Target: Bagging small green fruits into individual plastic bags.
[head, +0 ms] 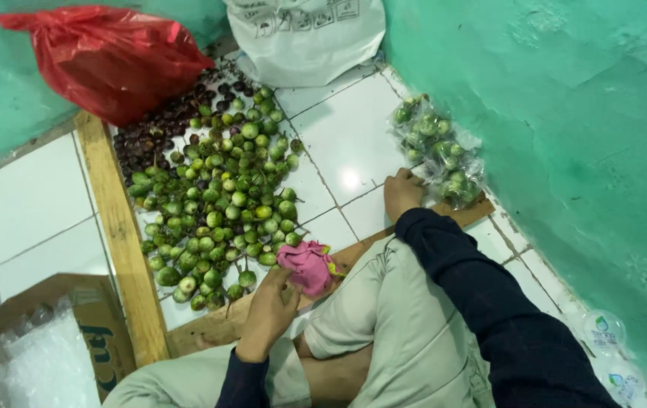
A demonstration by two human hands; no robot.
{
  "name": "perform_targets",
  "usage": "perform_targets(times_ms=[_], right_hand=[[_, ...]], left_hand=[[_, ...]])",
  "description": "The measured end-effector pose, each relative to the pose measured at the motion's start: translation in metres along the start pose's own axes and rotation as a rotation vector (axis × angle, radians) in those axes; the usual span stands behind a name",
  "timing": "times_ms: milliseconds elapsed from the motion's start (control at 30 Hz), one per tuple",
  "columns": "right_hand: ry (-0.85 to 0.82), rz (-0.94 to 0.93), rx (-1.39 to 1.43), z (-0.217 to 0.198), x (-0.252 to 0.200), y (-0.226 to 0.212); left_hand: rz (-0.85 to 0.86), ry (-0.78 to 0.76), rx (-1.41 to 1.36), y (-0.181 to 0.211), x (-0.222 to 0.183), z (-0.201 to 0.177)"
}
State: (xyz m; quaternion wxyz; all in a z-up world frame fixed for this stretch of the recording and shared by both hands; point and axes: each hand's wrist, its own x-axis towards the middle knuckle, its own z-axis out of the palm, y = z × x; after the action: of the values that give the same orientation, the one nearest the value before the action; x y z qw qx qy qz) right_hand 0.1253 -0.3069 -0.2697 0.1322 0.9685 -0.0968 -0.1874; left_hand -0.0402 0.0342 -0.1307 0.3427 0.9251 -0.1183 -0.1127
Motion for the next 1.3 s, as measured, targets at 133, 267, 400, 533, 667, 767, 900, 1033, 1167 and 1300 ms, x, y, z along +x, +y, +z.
perform_targets(times_ms=[133, 267, 400, 533, 667, 767, 900, 1033, 1167, 1300], right_hand=[[-0.035, 0.021, -0.071, -0.015, -0.012, 0.005], [-0.057, -0.059, 0.105, -0.051, -0.040, 0.012], [0.009, -0.238, 0.346, -0.048, -0.050, 0.000], [0.041, -0.425, 0.484, -0.085, -0.106, -0.026], [0.031, -0.531, 0.600, -0.104, -0.170, -0.081], [0.055, -0.524, 0.569, -0.106, -0.202, -0.118], [0.086, -0.571, 0.551, -0.079, -0.193, -0.139], [-0.132, -0.555, 0.959, -0.083, -0.199, -0.141], [-0.235, -0.582, 1.547, -0.074, -0.208, -0.147], [-0.352, -0.282, 1.943, -0.087, -0.216, -0.148]], left_hand=[[0.000, 0.005, 0.013, 0.003, 0.000, -0.005], [-0.103, -0.119, 0.013, 0.017, 0.001, -0.020], [-0.176, -0.106, 0.029, -0.003, 0.006, -0.012], [-0.321, -0.022, 0.086, -0.022, 0.004, -0.022], [-0.331, 0.078, 0.109, -0.059, 0.001, -0.009], [-0.361, 0.069, 0.066, -0.068, 0.006, 0.004], [-0.394, 0.047, 0.017, -0.072, 0.003, 0.024], [-0.418, 0.104, -0.242, -0.056, -0.001, 0.017], [-0.558, 0.162, -0.598, -0.069, 0.008, 0.035], [-0.348, 0.382, -0.723, -0.104, 0.021, 0.066]])
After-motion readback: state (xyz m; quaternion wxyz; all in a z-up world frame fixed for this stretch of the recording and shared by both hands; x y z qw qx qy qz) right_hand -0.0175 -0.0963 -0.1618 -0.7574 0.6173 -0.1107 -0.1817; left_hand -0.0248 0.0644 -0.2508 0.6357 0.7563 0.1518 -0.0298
